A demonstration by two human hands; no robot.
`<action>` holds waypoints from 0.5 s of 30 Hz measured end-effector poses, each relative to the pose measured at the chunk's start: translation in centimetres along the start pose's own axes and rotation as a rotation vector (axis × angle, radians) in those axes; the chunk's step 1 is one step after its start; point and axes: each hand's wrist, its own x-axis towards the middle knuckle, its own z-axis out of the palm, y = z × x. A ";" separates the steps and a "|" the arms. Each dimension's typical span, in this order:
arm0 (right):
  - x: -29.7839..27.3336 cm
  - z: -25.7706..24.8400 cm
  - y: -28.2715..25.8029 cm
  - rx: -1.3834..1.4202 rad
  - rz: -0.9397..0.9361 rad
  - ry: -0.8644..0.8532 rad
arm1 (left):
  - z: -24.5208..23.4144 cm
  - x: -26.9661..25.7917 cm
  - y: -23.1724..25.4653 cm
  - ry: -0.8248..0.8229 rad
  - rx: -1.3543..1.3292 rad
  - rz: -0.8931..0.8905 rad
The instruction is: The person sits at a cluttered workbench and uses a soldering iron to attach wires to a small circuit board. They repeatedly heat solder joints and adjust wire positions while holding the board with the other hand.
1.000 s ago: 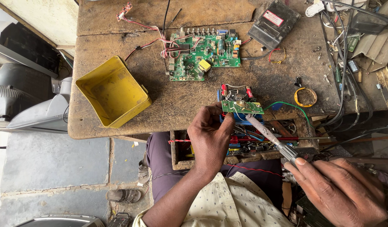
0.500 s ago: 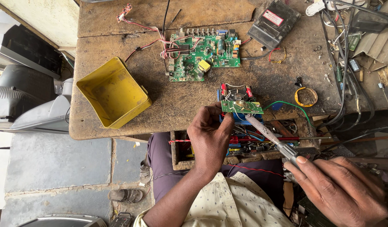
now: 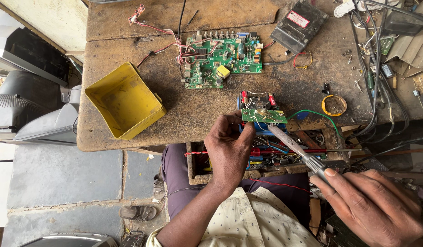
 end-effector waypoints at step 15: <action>-8.9 2.3 3.7 0.087 0.135 0.218 | 0.0 0.0 0.1 0.002 0.012 0.011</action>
